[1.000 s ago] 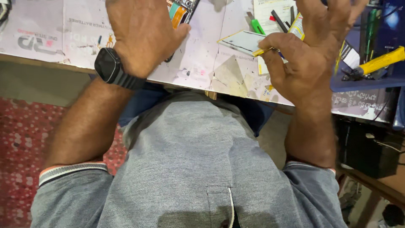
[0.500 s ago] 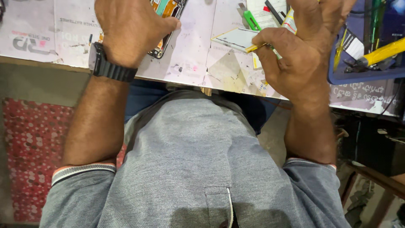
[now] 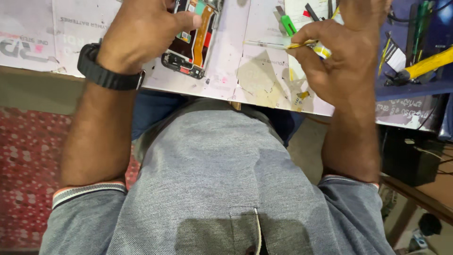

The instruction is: The person applies adhesive to a new phone battery and places it into the phone chassis. They then connect the battery ribbon cable to the motherboard.

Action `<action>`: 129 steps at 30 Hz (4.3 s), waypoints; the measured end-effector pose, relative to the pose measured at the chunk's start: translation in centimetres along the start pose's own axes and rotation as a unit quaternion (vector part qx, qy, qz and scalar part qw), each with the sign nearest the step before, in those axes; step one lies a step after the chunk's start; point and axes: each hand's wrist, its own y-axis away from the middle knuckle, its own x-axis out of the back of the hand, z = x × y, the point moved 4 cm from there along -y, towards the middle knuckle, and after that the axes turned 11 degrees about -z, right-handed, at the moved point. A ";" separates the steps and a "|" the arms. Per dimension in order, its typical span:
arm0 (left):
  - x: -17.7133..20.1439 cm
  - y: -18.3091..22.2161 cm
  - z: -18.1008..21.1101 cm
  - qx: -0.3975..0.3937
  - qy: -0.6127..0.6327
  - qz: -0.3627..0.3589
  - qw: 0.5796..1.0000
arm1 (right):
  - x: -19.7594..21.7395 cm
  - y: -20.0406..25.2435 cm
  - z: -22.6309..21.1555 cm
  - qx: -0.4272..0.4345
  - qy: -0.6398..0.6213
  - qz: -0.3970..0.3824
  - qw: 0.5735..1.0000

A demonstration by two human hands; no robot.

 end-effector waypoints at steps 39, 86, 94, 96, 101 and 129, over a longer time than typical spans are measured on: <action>-4.0 -6.0 -4.7 -0.130 0.686 -0.204 0.686 | -1.2 -11.7 0.7 -0.289 -0.330 -0.096 0.894; -1.9 -5.6 -0.2 -0.087 0.655 -0.194 0.725 | 0.1 -12.8 0.4 -0.051 -0.087 -0.017 0.995; -1.9 -5.0 0.4 -0.098 0.610 -0.185 0.764 | -3.2 -7.2 2.5 -0.177 -0.464 0.108 0.861; -1.7 -4.9 0.4 -0.096 0.604 -0.191 0.768 | -3.9 -6.1 3.1 -0.177 -0.551 0.108 0.808; -1.7 -4.9 0.2 -0.085 0.594 -0.182 0.779 | -5.6 -5.2 4.2 -0.140 -0.743 0.075 0.650; -2.9 -4.8 -2.9 -0.034 0.688 -0.151 0.709 | -6.3 -7.4 0.6 -0.024 -0.203 0.006 0.979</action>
